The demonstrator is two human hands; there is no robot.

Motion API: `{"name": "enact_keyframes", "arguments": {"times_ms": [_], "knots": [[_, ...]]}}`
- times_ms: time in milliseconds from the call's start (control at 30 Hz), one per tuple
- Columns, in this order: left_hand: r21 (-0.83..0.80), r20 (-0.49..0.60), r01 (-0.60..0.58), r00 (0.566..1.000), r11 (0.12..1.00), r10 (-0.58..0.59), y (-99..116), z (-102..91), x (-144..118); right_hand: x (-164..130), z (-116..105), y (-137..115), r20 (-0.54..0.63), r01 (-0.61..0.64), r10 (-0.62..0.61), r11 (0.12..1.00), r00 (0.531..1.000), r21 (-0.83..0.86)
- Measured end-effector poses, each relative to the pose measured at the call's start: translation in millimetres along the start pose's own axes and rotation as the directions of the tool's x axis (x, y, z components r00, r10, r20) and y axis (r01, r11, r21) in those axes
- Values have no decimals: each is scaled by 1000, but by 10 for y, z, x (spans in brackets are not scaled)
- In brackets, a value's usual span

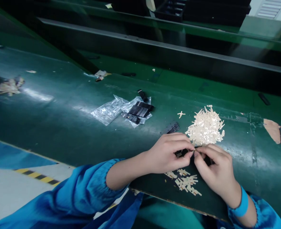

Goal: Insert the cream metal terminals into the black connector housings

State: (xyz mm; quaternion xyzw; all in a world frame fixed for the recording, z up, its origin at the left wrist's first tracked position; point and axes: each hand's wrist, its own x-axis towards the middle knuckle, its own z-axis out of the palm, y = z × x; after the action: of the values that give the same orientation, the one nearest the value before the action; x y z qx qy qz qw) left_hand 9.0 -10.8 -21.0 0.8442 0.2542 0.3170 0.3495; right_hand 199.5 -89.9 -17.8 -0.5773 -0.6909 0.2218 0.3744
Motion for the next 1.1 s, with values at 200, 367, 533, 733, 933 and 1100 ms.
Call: {"name": "enact_keyframes", "arguments": {"times_ms": [200, 367, 533, 733, 933, 1100], "knots": [[114, 47, -25, 999, 993, 19, -2, 9, -3, 20, 2, -3, -25, 19, -18, 1000, 1000, 10], [112, 86, 11, 996, 994, -21, 18, 9, 3, 17, -13, 5, 11, 22, -22, 1000, 1000, -8], [124, 118, 17, 993, 992, -32, 23, 13, 0, 18, -16, 15, 20, 16, -15, 1000, 1000, -15], [124, 138, 20, 990, 992, -37, 7, 29, -9, 15, -8, 20, 44, -1, 0, 1000, 999, 12], [-215, 64, 180, 983, 960, -170, 43, -57, 24, 39, -105, 137, -37, -130, 128, 991, 991, -32], [-668, 243, 509, 839, 543, -487, 64, -140, 110, 117, -237, 295, -56, -175, 166, 946, 985, -275]]}}
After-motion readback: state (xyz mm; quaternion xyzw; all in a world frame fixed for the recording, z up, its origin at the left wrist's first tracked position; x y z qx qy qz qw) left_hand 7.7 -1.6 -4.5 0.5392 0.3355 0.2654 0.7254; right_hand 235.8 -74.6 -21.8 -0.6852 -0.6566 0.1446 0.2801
